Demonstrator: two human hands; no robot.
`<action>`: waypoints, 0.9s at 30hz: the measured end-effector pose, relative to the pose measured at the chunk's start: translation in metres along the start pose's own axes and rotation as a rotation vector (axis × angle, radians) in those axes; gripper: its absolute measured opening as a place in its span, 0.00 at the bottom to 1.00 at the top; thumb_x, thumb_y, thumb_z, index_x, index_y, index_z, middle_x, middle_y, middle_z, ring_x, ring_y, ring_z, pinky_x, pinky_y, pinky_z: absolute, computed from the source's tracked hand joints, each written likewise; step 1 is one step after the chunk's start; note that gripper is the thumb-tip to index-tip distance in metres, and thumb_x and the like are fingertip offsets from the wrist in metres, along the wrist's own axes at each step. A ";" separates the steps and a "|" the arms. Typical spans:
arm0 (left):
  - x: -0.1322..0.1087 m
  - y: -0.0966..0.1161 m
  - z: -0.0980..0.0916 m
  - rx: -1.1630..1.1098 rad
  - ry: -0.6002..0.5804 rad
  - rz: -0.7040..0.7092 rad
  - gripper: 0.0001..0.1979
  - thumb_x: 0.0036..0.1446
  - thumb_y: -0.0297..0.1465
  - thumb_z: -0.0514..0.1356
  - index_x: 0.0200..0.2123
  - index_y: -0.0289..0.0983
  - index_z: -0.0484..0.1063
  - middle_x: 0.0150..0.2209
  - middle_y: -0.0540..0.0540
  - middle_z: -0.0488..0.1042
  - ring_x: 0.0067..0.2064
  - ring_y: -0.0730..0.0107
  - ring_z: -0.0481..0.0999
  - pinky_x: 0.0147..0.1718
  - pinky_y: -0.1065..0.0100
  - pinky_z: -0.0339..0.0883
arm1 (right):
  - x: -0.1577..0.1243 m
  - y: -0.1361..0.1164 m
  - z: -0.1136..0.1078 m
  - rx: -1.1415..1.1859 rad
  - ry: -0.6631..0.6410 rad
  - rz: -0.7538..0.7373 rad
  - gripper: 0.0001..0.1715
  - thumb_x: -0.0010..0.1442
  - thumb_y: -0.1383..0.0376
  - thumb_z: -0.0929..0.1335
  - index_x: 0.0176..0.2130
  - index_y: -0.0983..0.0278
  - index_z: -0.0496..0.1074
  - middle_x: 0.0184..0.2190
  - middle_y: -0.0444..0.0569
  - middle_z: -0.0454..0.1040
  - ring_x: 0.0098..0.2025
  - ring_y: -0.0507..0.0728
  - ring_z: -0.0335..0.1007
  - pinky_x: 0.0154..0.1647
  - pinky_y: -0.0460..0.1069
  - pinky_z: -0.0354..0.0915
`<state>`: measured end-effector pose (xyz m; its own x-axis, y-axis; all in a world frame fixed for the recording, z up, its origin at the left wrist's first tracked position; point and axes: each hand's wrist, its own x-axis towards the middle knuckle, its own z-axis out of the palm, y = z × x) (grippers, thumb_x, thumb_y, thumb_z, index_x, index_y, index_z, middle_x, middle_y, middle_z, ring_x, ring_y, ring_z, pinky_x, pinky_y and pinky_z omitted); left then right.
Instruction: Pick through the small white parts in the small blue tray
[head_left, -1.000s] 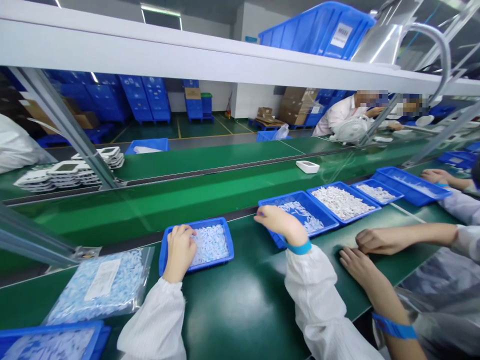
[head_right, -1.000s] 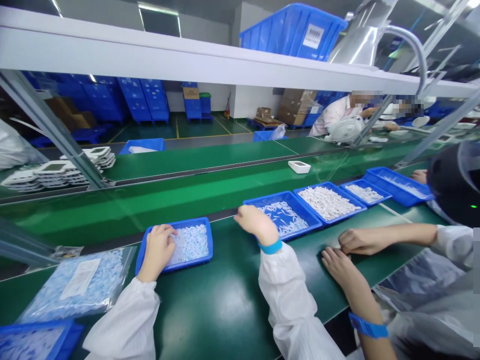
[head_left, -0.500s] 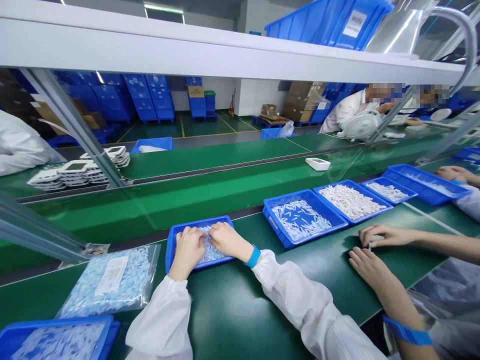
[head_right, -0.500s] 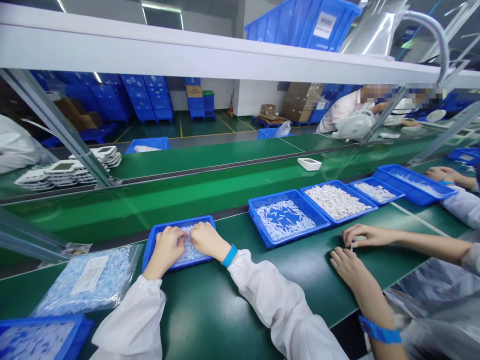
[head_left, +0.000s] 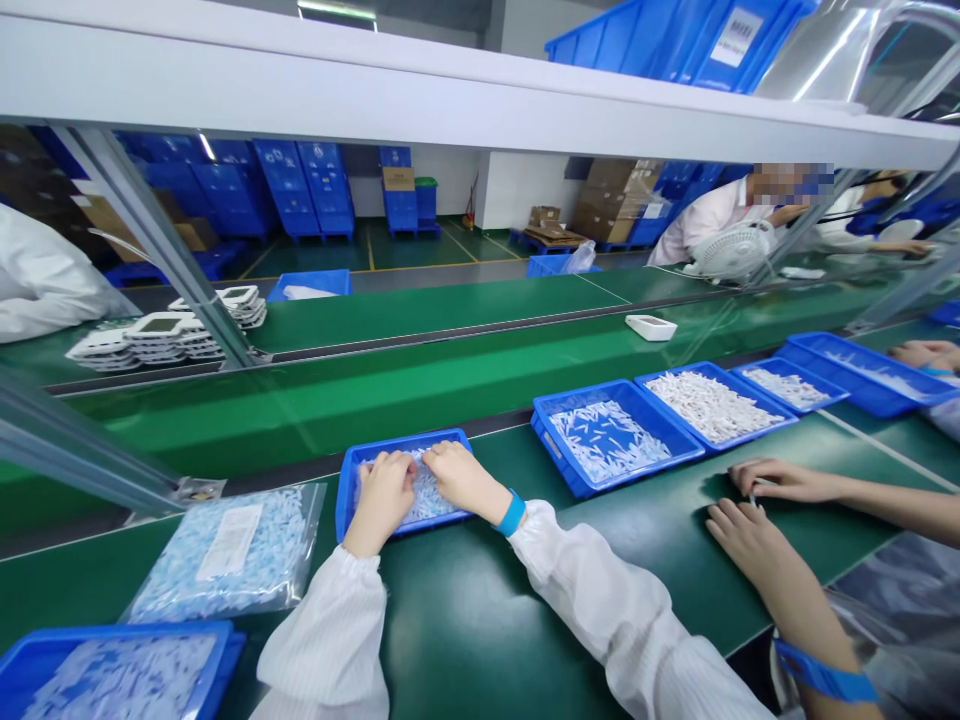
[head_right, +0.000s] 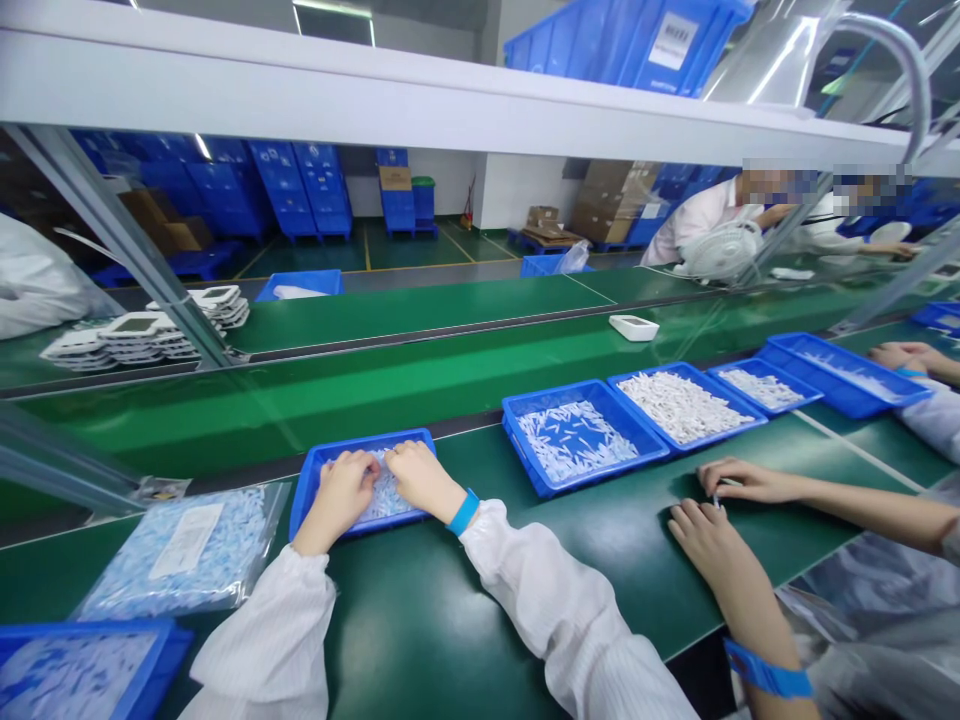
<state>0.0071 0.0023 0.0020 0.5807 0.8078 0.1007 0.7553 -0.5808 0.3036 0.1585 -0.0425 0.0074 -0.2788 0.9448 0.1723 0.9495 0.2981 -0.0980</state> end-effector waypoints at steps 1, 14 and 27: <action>0.000 0.000 0.000 0.001 0.001 -0.004 0.09 0.55 0.24 0.50 0.35 0.39 0.69 0.41 0.45 0.74 0.47 0.60 0.67 0.44 0.59 0.55 | 0.000 0.000 0.001 -0.003 0.017 0.015 0.11 0.56 0.78 0.61 0.39 0.70 0.69 0.36 0.54 0.72 0.41 0.58 0.65 0.41 0.50 0.56; -0.001 0.000 -0.004 -0.011 0.148 -0.002 0.10 0.54 0.25 0.52 0.31 0.39 0.72 0.37 0.44 0.76 0.45 0.59 0.70 0.43 0.58 0.56 | 0.004 -0.002 0.001 0.242 0.137 0.153 0.16 0.65 0.69 0.59 0.34 0.71 0.73 0.32 0.56 0.74 0.38 0.57 0.69 0.43 0.50 0.60; 0.006 -0.011 -0.002 -0.836 0.257 -0.033 0.11 0.58 0.37 0.52 0.30 0.37 0.68 0.29 0.47 0.77 0.34 0.68 0.76 0.37 0.68 0.67 | 0.019 -0.002 0.020 1.391 0.340 0.326 0.16 0.51 0.55 0.70 0.30 0.68 0.75 0.27 0.48 0.76 0.31 0.54 0.70 0.36 0.48 0.65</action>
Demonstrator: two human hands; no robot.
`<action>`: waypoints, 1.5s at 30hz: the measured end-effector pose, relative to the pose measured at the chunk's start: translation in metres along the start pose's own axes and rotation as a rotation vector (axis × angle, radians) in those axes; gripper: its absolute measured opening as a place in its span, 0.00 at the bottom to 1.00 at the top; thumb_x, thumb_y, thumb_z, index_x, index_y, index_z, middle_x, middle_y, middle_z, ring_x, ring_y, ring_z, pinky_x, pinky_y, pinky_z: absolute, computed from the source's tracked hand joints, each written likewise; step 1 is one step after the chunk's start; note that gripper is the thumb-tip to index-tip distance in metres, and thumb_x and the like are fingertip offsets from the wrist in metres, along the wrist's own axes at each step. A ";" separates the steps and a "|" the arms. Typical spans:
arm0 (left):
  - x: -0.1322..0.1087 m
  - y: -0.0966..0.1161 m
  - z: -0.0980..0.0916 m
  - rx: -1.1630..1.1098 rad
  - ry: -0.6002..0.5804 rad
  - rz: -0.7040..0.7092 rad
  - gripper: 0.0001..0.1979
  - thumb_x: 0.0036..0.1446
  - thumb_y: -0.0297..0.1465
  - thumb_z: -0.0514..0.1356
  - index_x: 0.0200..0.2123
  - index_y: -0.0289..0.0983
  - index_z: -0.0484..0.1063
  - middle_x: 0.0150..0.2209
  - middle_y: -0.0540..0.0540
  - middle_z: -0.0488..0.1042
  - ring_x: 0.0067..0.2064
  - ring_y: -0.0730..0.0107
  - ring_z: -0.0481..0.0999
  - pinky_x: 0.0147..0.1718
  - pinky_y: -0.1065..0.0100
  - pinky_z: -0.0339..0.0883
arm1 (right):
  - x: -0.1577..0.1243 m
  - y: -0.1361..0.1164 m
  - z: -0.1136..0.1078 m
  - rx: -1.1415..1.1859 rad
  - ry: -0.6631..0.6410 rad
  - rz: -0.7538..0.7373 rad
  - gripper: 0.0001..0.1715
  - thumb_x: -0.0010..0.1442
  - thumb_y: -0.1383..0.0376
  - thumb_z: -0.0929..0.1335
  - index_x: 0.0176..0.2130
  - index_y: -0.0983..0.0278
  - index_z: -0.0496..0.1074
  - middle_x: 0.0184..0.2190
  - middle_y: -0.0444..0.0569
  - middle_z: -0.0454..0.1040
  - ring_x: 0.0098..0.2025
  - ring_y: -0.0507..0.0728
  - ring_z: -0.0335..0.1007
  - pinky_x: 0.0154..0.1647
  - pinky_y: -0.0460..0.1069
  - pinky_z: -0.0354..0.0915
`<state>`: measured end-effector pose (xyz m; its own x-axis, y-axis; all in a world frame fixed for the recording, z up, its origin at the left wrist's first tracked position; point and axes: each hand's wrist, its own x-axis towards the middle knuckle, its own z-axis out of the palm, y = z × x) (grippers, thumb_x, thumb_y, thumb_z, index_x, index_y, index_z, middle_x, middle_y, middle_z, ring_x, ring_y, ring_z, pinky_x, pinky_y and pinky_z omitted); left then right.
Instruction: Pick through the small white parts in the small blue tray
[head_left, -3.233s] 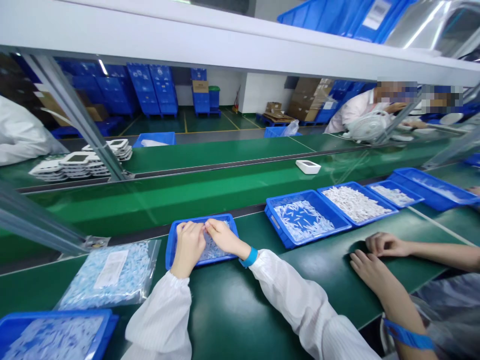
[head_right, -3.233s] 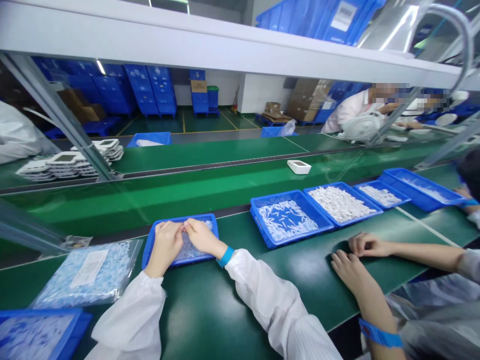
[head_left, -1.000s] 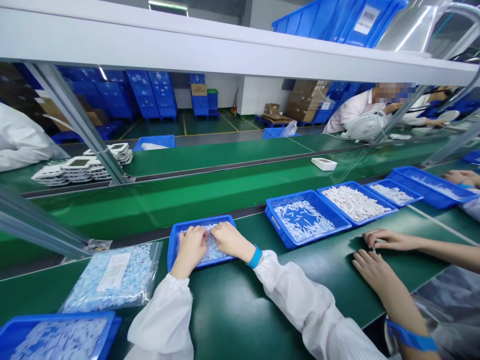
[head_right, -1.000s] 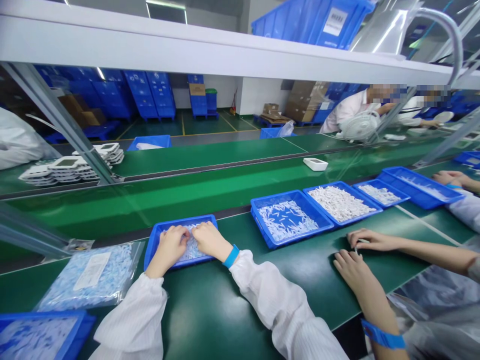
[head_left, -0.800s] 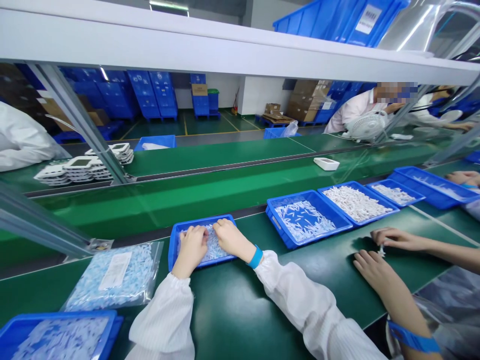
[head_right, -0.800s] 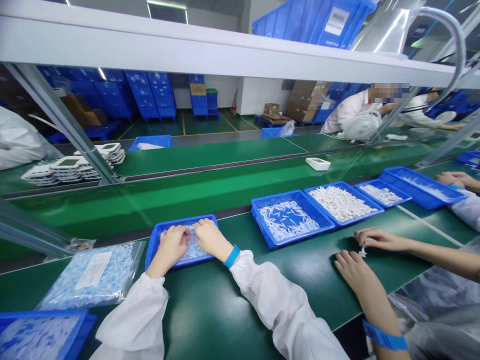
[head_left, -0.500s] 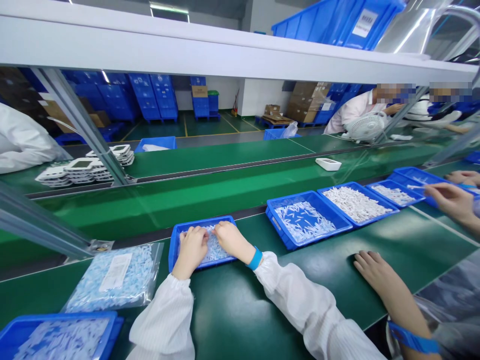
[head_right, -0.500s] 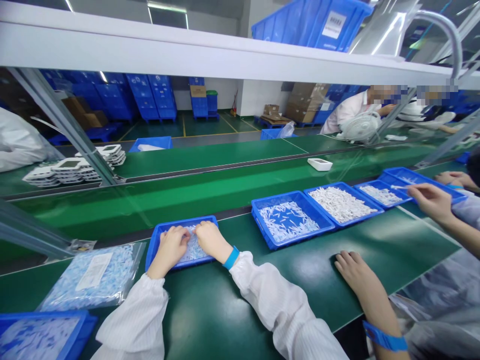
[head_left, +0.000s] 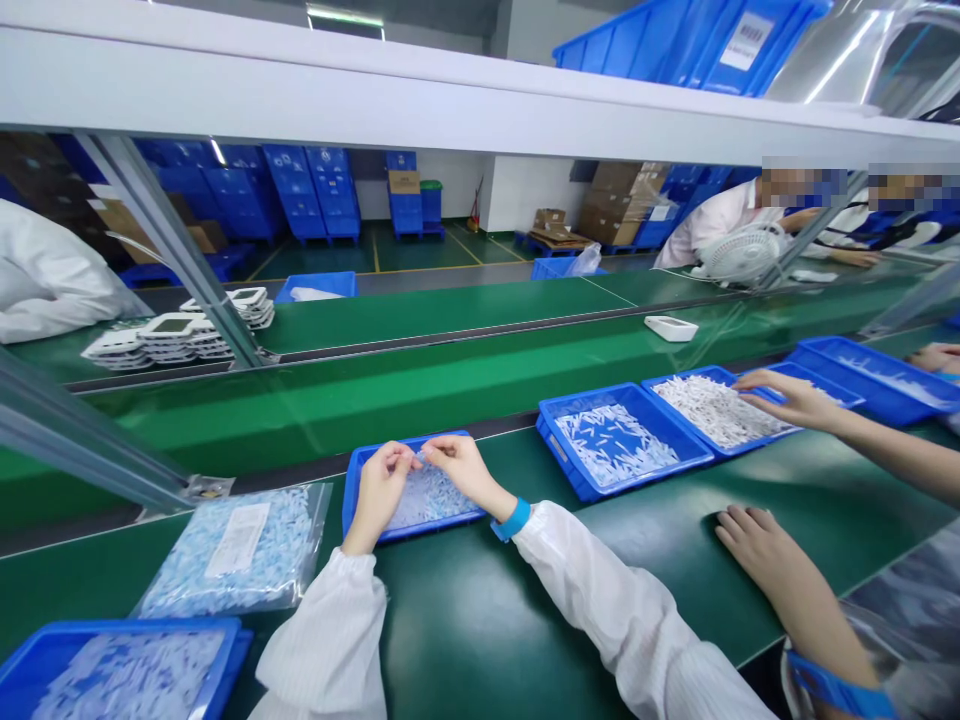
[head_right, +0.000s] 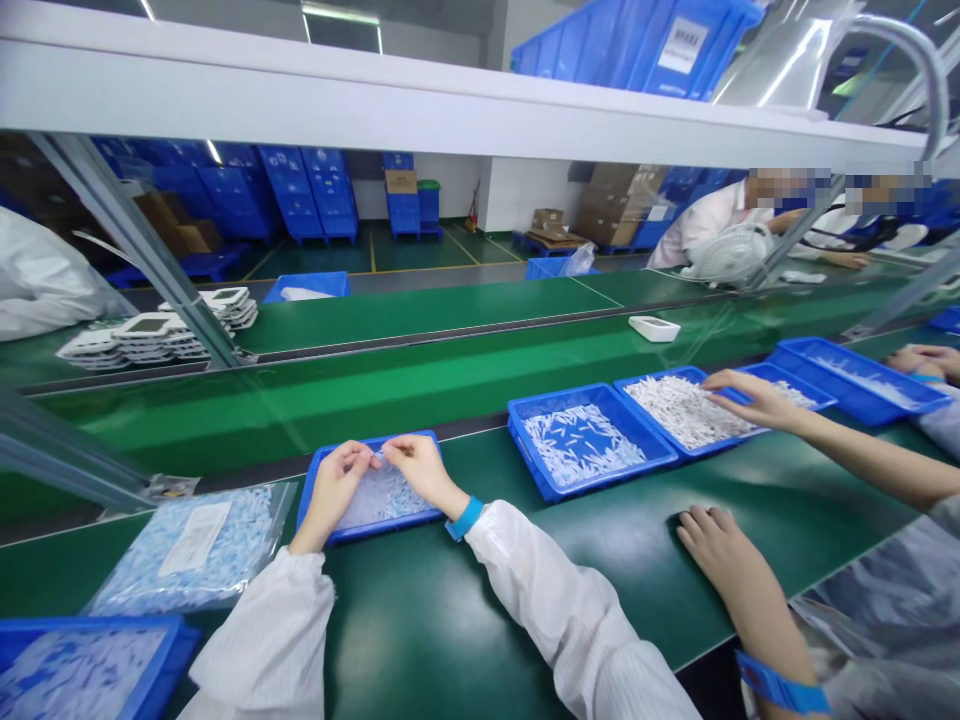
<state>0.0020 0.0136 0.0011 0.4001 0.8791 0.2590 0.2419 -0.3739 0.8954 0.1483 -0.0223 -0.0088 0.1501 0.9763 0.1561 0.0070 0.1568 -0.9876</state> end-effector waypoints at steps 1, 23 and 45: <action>0.000 0.000 0.000 0.000 0.001 0.010 0.11 0.58 0.37 0.52 0.30 0.37 0.68 0.30 0.47 0.77 0.34 0.68 0.76 0.37 0.68 0.67 | -0.001 -0.002 0.000 -0.020 -0.037 -0.004 0.17 0.52 0.55 0.69 0.29 0.68 0.75 0.26 0.48 0.76 0.30 0.53 0.69 0.35 0.48 0.64; -0.003 0.005 0.000 0.166 0.065 0.079 0.07 0.52 0.31 0.55 0.28 0.39 0.73 0.29 0.50 0.77 0.34 0.70 0.74 0.38 0.69 0.67 | -0.002 -0.005 0.000 0.086 0.027 0.005 0.20 0.48 0.51 0.71 0.24 0.64 0.65 0.20 0.41 0.67 0.24 0.49 0.61 0.28 0.45 0.59; -0.004 0.000 0.001 0.204 0.040 0.097 0.06 0.50 0.28 0.56 0.22 0.38 0.70 0.23 0.52 0.74 0.28 0.72 0.72 0.31 0.71 0.64 | -0.017 -0.014 0.007 -0.521 0.035 -0.261 0.11 0.60 0.64 0.61 0.26 0.63 0.60 0.25 0.44 0.64 0.30 0.52 0.60 0.33 0.47 0.57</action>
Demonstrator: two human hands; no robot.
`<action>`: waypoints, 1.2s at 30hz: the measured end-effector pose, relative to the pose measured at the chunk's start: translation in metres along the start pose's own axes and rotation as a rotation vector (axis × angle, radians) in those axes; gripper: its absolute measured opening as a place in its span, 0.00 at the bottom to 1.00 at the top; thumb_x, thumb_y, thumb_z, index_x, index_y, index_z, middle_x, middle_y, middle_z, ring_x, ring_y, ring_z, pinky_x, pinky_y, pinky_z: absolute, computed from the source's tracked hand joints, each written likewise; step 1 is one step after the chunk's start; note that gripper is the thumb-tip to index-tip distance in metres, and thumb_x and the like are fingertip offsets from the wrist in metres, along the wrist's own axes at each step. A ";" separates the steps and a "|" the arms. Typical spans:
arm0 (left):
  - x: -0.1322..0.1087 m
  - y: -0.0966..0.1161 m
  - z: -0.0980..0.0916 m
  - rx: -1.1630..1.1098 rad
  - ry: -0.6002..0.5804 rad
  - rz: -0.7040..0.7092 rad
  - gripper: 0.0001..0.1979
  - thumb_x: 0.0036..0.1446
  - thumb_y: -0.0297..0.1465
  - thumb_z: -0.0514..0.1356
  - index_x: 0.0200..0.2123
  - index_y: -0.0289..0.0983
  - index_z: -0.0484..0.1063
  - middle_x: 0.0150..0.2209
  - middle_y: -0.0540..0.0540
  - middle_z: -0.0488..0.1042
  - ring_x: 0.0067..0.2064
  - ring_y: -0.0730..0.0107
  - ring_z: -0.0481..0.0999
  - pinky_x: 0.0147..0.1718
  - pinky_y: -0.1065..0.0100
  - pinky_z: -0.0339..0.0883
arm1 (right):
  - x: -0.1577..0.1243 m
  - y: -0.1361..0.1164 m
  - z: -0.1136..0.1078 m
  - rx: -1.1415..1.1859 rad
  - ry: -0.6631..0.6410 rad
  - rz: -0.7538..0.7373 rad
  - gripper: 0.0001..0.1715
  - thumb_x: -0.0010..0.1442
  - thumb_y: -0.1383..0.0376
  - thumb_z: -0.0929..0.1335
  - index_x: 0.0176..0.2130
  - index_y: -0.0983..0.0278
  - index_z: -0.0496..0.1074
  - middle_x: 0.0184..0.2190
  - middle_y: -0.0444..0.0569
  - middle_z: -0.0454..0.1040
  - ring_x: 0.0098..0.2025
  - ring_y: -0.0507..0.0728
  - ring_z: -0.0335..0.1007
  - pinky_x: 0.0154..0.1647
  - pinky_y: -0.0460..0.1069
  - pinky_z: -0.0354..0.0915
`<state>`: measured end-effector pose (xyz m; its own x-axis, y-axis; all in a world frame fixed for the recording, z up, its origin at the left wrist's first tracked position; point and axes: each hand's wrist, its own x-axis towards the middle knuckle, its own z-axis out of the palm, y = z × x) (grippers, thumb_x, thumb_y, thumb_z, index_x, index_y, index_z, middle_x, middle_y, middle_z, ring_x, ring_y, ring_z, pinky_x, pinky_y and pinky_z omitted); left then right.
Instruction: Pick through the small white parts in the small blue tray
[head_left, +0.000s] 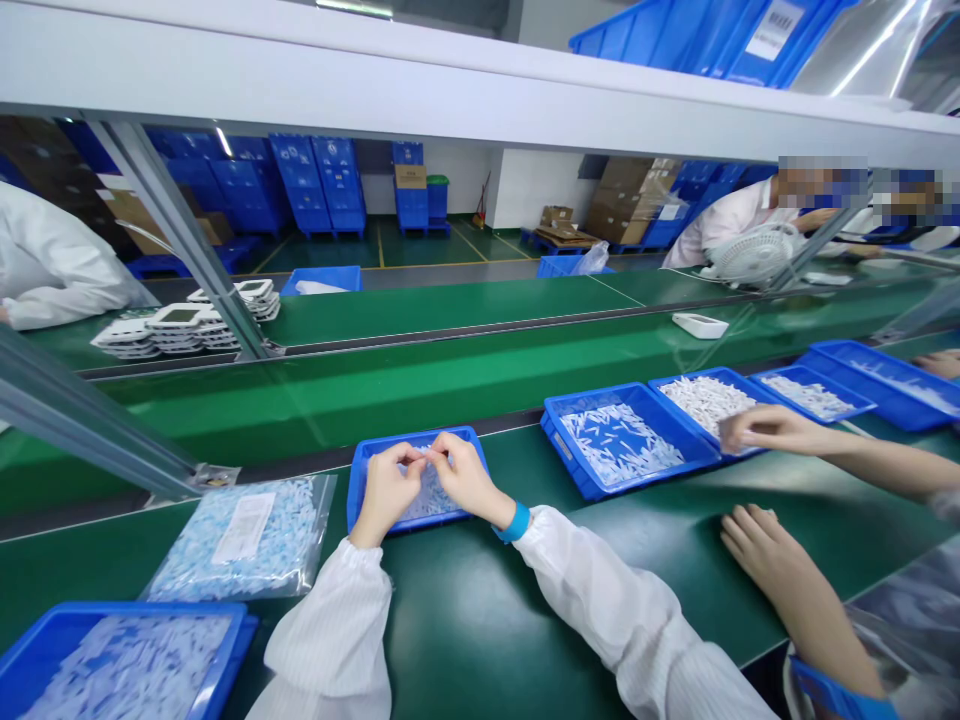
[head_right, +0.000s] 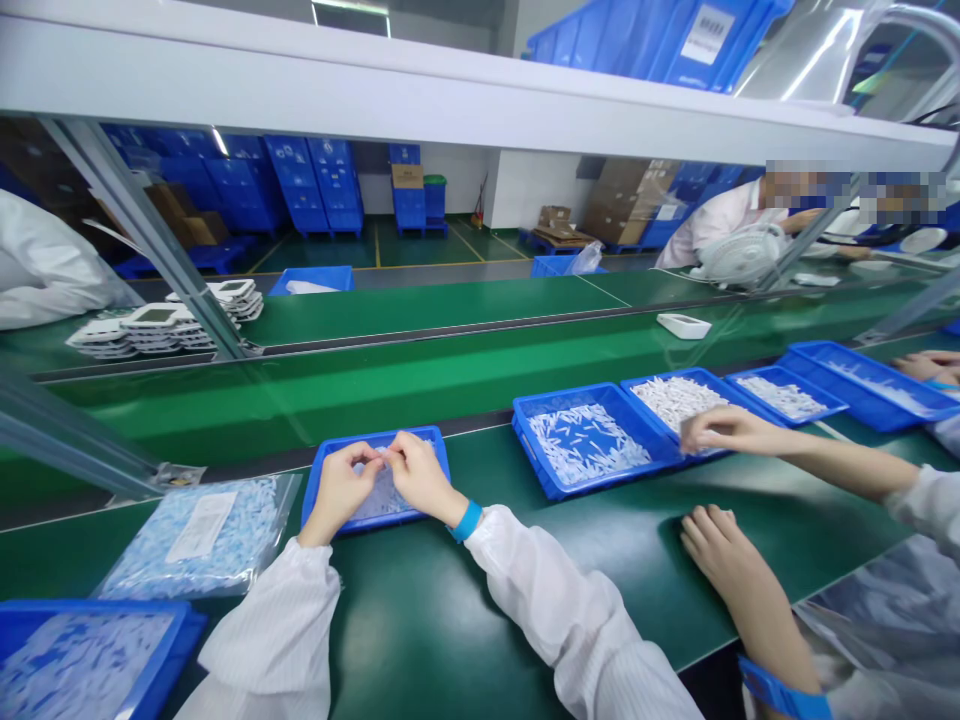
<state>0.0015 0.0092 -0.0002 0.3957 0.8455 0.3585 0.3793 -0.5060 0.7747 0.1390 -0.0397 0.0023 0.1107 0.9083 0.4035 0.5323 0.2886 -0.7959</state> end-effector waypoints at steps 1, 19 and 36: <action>0.000 0.000 0.000 0.002 0.001 0.001 0.06 0.49 0.28 0.55 0.22 0.38 0.69 0.23 0.52 0.74 0.28 0.72 0.72 0.31 0.71 0.64 | -0.002 -0.003 0.000 -0.073 -0.001 -0.045 0.10 0.60 0.66 0.59 0.26 0.63 0.59 0.26 0.45 0.64 0.31 0.53 0.60 0.34 0.47 0.57; -0.001 -0.002 0.000 0.074 0.018 0.000 0.07 0.48 0.27 0.55 0.21 0.38 0.70 0.23 0.51 0.75 0.28 0.71 0.73 0.31 0.71 0.63 | 0.001 0.003 0.003 0.131 -0.085 0.089 0.12 0.61 0.64 0.60 0.26 0.63 0.58 0.22 0.40 0.59 0.26 0.50 0.53 0.28 0.46 0.51; -0.002 0.000 0.000 0.029 0.052 0.025 0.07 0.49 0.28 0.55 0.22 0.38 0.71 0.23 0.51 0.75 0.28 0.71 0.74 0.31 0.71 0.64 | 0.000 -0.003 0.001 0.118 -0.047 0.032 0.12 0.60 0.64 0.62 0.25 0.64 0.62 0.24 0.43 0.65 0.28 0.51 0.59 0.32 0.47 0.57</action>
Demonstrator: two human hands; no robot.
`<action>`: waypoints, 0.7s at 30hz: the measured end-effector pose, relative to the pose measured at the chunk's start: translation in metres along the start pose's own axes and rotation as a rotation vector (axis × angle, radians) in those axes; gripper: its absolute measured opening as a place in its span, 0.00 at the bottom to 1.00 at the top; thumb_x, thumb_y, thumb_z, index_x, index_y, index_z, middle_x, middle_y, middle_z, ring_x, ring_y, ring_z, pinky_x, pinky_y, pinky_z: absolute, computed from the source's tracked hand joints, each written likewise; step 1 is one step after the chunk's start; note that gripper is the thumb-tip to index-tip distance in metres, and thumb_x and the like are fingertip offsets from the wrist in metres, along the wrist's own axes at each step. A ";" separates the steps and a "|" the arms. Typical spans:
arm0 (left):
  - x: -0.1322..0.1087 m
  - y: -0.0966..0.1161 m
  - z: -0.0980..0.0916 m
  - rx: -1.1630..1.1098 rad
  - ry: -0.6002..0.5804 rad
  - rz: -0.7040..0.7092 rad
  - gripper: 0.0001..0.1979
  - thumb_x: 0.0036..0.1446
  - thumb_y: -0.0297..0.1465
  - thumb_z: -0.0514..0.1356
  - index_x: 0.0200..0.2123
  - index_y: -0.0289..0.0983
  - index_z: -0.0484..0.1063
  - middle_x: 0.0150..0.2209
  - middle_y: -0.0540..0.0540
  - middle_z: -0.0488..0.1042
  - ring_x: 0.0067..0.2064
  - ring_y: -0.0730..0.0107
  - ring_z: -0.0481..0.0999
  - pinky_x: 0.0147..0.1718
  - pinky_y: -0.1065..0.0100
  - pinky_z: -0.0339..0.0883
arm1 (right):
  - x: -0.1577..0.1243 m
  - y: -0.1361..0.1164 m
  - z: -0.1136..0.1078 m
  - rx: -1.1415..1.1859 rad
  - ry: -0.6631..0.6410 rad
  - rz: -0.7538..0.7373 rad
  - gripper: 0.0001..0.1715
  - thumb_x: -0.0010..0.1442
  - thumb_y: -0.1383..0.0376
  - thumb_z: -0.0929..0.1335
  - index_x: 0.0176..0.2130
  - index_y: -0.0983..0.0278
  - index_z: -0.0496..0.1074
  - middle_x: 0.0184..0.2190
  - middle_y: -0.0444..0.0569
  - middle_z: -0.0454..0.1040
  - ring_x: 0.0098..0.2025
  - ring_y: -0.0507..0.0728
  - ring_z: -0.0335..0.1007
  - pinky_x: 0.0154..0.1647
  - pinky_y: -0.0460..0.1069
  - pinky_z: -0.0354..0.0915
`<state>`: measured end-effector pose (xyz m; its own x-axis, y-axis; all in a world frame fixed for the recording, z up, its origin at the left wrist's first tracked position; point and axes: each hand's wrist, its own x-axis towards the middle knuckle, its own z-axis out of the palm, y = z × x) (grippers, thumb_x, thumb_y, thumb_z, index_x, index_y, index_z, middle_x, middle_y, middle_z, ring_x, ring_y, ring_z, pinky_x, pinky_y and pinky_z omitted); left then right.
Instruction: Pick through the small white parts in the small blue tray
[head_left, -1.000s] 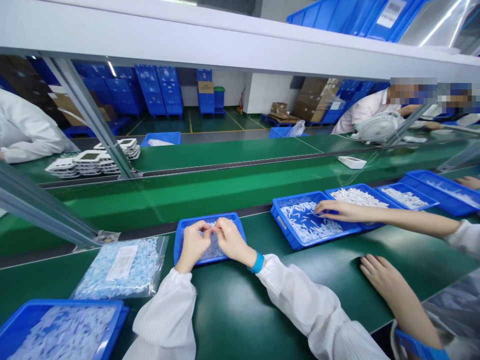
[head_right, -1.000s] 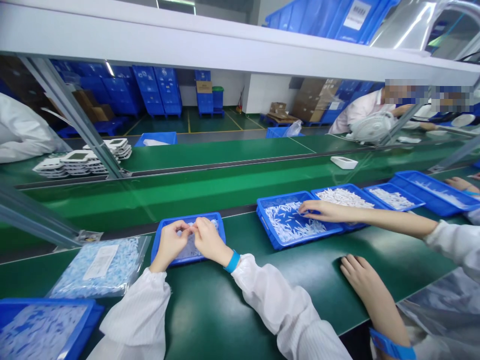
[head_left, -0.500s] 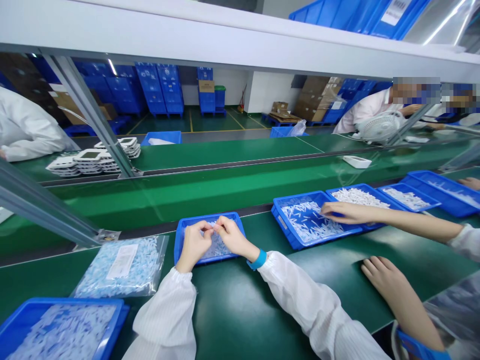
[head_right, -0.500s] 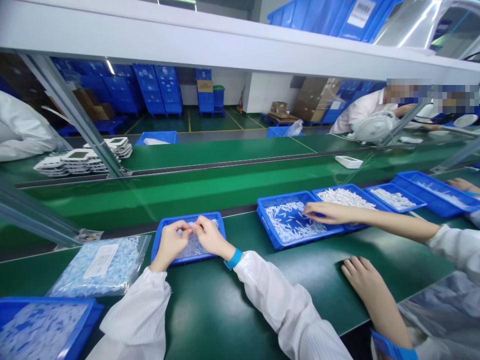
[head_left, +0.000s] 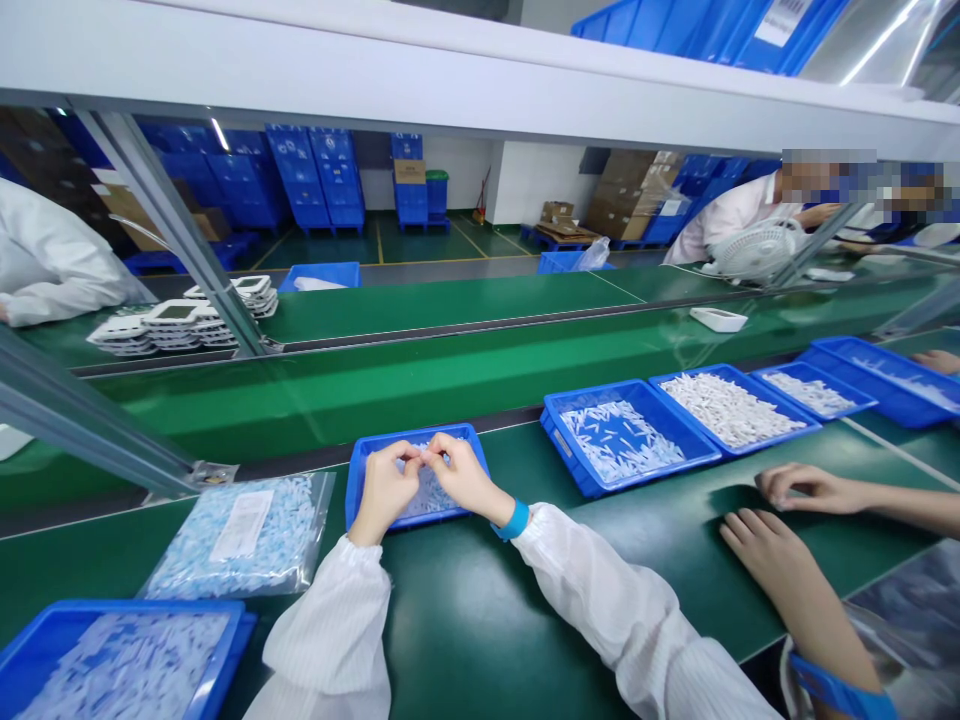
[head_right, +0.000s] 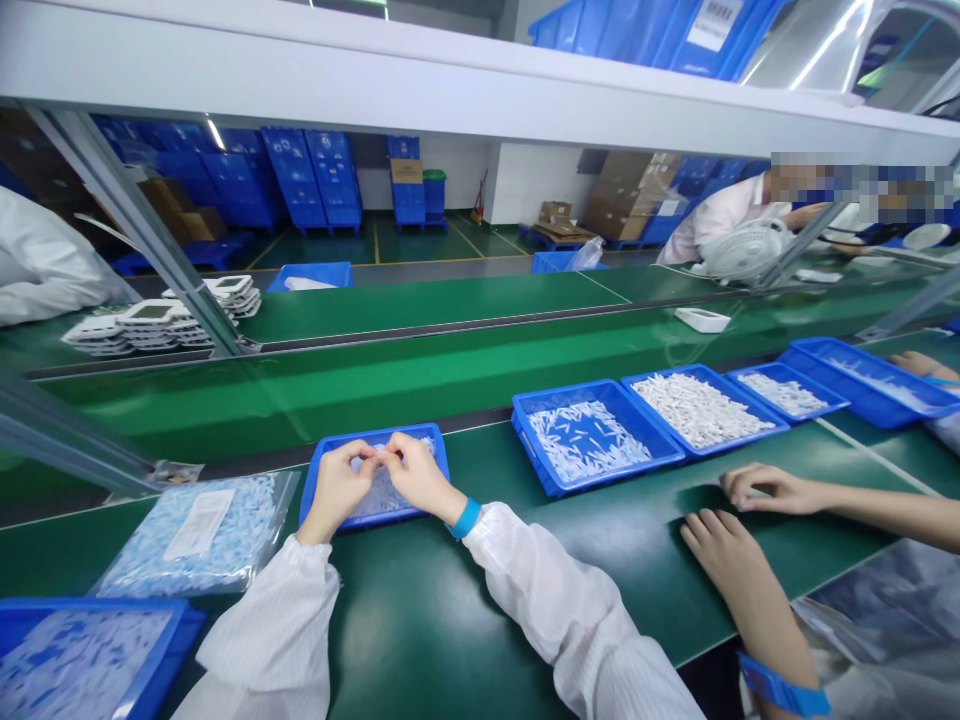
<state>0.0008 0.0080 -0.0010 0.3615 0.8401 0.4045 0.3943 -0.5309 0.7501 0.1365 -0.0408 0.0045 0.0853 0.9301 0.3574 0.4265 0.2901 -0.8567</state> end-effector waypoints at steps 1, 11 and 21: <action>0.000 0.000 0.000 0.003 -0.011 0.004 0.07 0.50 0.28 0.55 0.22 0.38 0.70 0.23 0.52 0.75 0.28 0.71 0.74 0.30 0.71 0.64 | 0.000 0.001 0.000 0.001 0.001 0.001 0.12 0.60 0.64 0.62 0.25 0.64 0.62 0.24 0.43 0.65 0.28 0.51 0.60 0.32 0.47 0.57; 0.002 0.004 0.002 -0.036 0.040 0.042 0.06 0.54 0.31 0.56 0.27 0.39 0.72 0.29 0.50 0.76 0.33 0.70 0.74 0.35 0.70 0.65 | 0.006 0.018 0.004 0.237 0.045 0.080 0.20 0.61 0.51 0.62 0.26 0.63 0.62 0.22 0.40 0.59 0.25 0.49 0.55 0.27 0.45 0.53; 0.001 0.003 0.000 0.139 0.062 0.157 0.08 0.57 0.33 0.55 0.34 0.40 0.75 0.33 0.48 0.77 0.36 0.67 0.73 0.41 0.64 0.62 | 0.007 0.014 0.000 0.252 0.145 0.070 0.22 0.60 0.52 0.63 0.24 0.63 0.58 0.21 0.39 0.54 0.24 0.49 0.50 0.26 0.45 0.51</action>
<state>0.0028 0.0070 0.0017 0.3767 0.7489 0.5452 0.4515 -0.6624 0.5979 0.1425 -0.0308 -0.0049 0.2423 0.9131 0.3281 0.1797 0.2901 -0.9400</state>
